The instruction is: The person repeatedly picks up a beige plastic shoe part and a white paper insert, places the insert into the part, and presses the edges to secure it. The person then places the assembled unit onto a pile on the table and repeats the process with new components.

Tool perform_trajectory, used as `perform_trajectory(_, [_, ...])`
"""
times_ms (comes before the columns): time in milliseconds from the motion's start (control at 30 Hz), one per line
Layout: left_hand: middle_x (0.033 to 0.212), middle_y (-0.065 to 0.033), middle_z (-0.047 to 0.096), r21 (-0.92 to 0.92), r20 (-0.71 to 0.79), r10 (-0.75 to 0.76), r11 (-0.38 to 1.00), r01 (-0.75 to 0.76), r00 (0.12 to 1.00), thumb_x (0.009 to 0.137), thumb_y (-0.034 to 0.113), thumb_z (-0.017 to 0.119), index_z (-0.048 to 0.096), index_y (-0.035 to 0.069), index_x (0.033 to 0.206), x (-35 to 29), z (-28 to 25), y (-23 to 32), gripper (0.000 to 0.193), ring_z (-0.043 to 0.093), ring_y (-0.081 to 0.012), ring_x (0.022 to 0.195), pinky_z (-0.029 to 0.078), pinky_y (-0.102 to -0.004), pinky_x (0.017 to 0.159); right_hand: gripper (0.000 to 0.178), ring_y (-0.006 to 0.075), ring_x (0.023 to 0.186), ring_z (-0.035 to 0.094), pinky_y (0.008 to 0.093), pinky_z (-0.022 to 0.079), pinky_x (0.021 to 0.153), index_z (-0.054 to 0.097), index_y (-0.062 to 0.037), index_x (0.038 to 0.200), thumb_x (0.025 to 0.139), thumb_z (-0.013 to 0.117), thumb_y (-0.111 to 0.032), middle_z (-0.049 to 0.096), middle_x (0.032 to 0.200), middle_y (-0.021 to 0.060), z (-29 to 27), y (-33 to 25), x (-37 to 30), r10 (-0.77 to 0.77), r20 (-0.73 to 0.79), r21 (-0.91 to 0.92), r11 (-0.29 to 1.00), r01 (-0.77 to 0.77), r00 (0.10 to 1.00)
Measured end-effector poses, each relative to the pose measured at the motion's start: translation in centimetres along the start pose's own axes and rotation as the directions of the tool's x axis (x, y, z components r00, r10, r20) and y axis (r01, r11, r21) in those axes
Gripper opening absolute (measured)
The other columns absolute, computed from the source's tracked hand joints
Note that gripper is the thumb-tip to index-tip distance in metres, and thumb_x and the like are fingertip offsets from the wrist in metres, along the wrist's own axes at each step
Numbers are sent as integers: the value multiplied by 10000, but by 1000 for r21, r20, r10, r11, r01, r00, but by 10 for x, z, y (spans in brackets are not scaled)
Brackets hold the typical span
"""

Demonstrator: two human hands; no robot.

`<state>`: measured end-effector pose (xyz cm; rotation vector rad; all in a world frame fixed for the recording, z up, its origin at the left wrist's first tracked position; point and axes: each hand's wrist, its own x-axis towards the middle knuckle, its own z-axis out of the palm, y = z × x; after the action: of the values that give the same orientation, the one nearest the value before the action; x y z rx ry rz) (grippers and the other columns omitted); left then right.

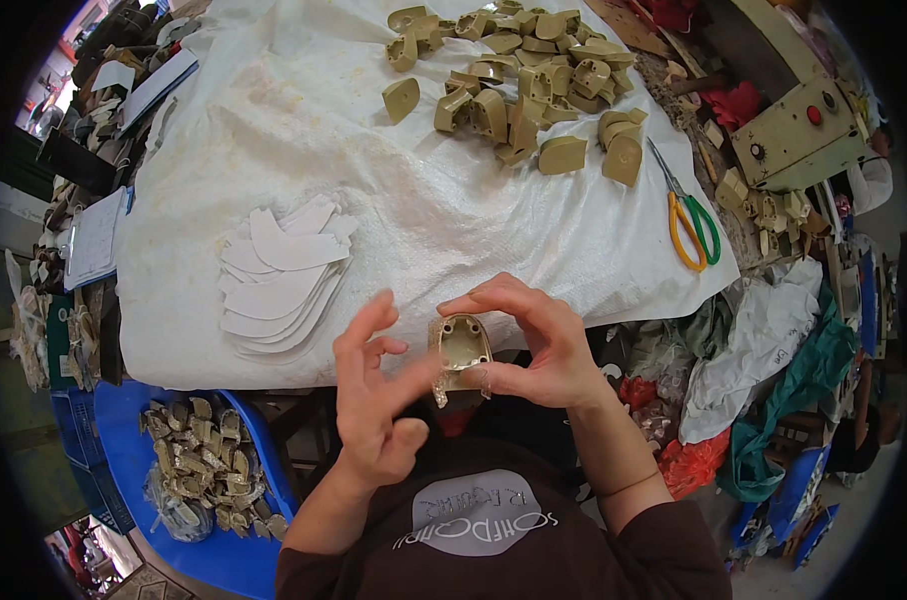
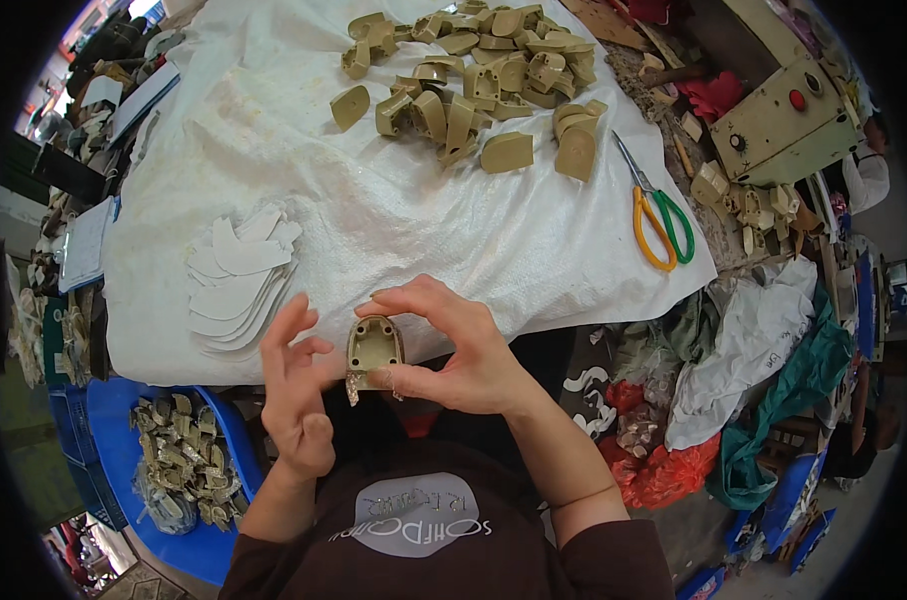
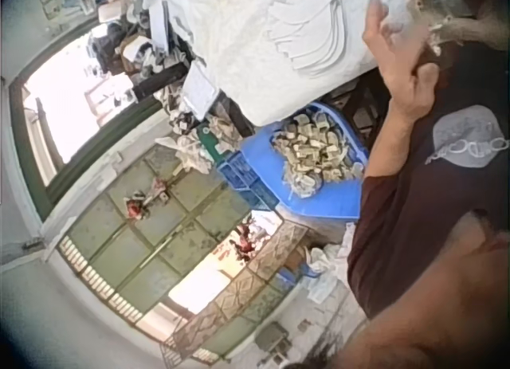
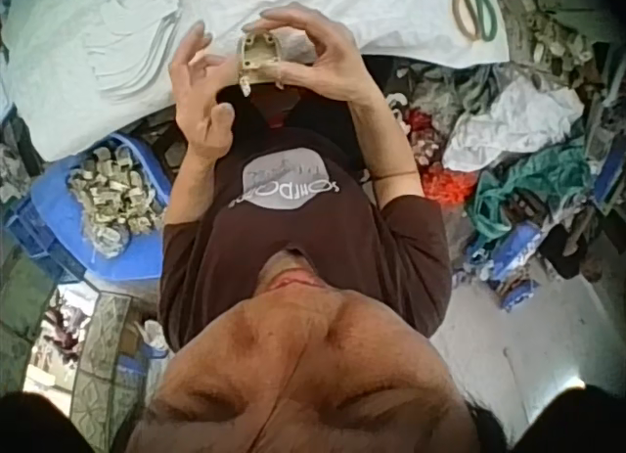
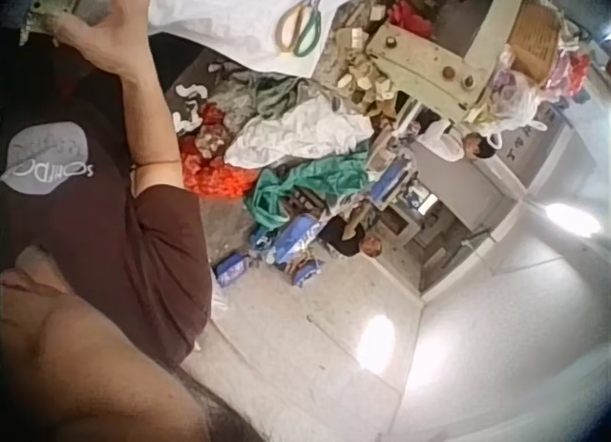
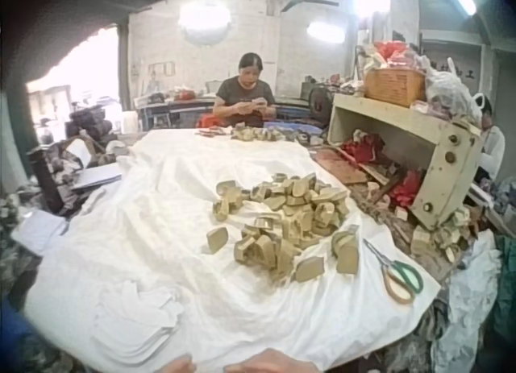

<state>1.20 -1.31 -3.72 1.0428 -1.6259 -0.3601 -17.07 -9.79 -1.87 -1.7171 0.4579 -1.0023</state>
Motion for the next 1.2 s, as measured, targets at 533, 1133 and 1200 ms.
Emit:
perform_trajectory(533, [1033, -152, 511, -652, 235, -516, 545, 527, 824, 935, 532, 350, 140, -12, 1402, -2, 27, 28, 747, 571, -160, 778, 479, -240, 620, 227, 157, 807, 555, 263, 488, 670, 610, -23, 1036, 915, 557, -208, 493, 1132, 118, 21, 7, -1, 363, 183, 386, 828, -407, 914])
perform_trajectory(1133, [1046, -83, 512, -525, -67, -699, 632, 570, 712, 959, 223, 399, 299, 61, 1359, -8, 34, 27, 443, 513, -119, 908, 434, -269, 783, 421, 259, 1047, 483, 333, 373, 930, 438, -17, 1323, 984, 415, -266, 461, 1189, 139, 65, 12, -25, 124, -52, 284, 953, -104, 991])
perform_trajectory(1200, [1040, -85, 518, -552, -58, -680, 632, 544, 731, 964, 238, 404, 294, 76, 1367, -8, 34, 24, 448, 518, -123, 899, 440, -272, 766, 432, 253, 1019, 502, 329, 390, 906, 435, -12, 1323, 989, 412, -284, 463, 1186, 138, 69, 15, -25, 81, -98, 188, 980, -61, 992])
